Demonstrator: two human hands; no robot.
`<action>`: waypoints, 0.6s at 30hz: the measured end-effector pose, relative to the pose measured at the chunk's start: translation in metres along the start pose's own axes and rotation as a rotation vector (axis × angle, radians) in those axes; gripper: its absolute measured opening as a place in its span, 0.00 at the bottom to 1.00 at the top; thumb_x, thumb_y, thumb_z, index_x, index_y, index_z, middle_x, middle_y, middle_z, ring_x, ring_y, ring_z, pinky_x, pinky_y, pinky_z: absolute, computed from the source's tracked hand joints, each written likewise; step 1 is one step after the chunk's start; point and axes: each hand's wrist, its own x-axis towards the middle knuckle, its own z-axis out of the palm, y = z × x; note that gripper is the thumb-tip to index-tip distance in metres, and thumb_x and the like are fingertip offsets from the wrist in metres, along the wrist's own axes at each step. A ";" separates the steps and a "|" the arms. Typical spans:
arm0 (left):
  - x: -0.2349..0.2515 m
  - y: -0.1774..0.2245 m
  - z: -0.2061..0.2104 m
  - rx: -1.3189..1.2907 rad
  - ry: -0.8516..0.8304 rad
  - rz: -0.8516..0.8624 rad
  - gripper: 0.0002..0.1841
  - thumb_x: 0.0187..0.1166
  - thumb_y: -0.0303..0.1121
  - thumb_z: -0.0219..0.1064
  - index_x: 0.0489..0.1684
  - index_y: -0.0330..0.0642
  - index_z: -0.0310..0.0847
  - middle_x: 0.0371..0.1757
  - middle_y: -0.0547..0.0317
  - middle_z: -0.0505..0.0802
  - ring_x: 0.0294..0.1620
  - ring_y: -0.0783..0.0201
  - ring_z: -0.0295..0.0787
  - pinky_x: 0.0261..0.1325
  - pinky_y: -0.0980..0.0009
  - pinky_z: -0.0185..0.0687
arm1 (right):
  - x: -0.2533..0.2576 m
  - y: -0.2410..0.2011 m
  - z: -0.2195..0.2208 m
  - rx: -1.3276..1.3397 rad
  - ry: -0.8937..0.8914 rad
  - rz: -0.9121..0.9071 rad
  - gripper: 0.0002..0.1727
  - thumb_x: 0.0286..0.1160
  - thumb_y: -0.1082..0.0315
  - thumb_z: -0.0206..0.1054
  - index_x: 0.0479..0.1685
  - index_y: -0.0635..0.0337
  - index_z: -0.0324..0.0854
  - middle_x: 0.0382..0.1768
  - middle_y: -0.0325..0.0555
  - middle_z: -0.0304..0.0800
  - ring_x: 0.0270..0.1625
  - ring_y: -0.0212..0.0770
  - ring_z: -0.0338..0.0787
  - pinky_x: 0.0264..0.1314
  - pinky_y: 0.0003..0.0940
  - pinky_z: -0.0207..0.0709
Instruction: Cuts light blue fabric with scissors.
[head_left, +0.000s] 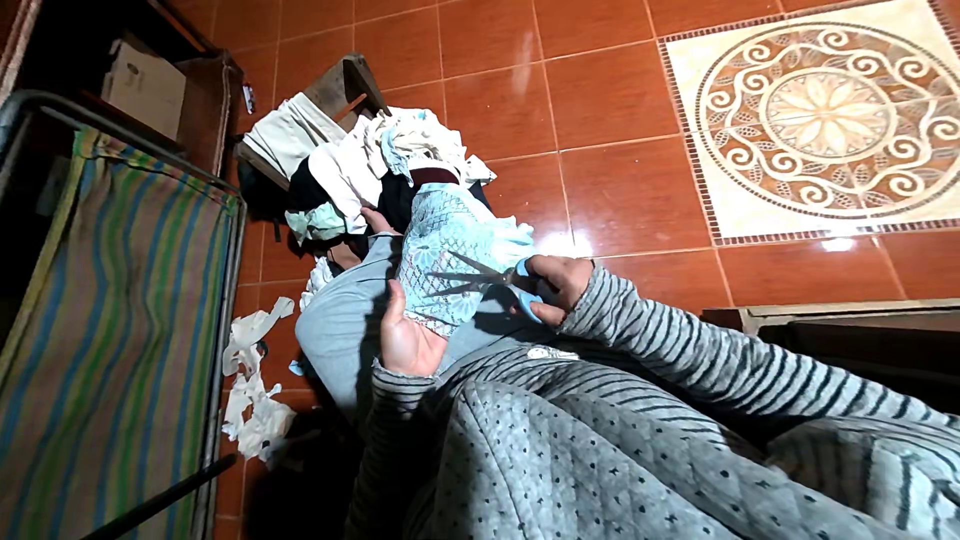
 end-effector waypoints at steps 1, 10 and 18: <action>0.002 0.002 -0.001 -0.022 0.011 0.017 0.33 0.92 0.57 0.25 0.70 0.49 0.72 0.55 0.50 0.92 0.56 0.53 0.93 0.58 0.51 0.90 | -0.001 0.002 0.002 -0.040 0.021 -0.031 0.29 0.61 0.43 0.68 0.38 0.67 0.85 0.25 0.54 0.87 0.28 0.53 0.89 0.31 0.54 0.80; 0.004 -0.010 -0.003 0.130 0.134 0.059 0.12 0.83 0.17 0.48 0.56 0.34 0.73 0.44 0.47 0.92 0.45 0.57 0.94 0.53 0.59 0.91 | 0.001 -0.003 0.001 -0.071 -0.176 0.145 0.28 0.63 0.51 0.74 0.51 0.71 0.84 0.38 0.65 0.91 0.44 0.67 0.92 0.48 0.68 0.80; -0.006 -0.008 0.001 0.122 0.048 0.177 0.13 0.81 0.14 0.48 0.55 0.34 0.72 0.43 0.48 0.93 0.44 0.58 0.95 0.54 0.58 0.92 | -0.003 0.000 0.007 -0.177 -0.027 -0.012 0.27 0.58 0.48 0.73 0.40 0.68 0.85 0.28 0.58 0.89 0.34 0.62 0.92 0.36 0.63 0.82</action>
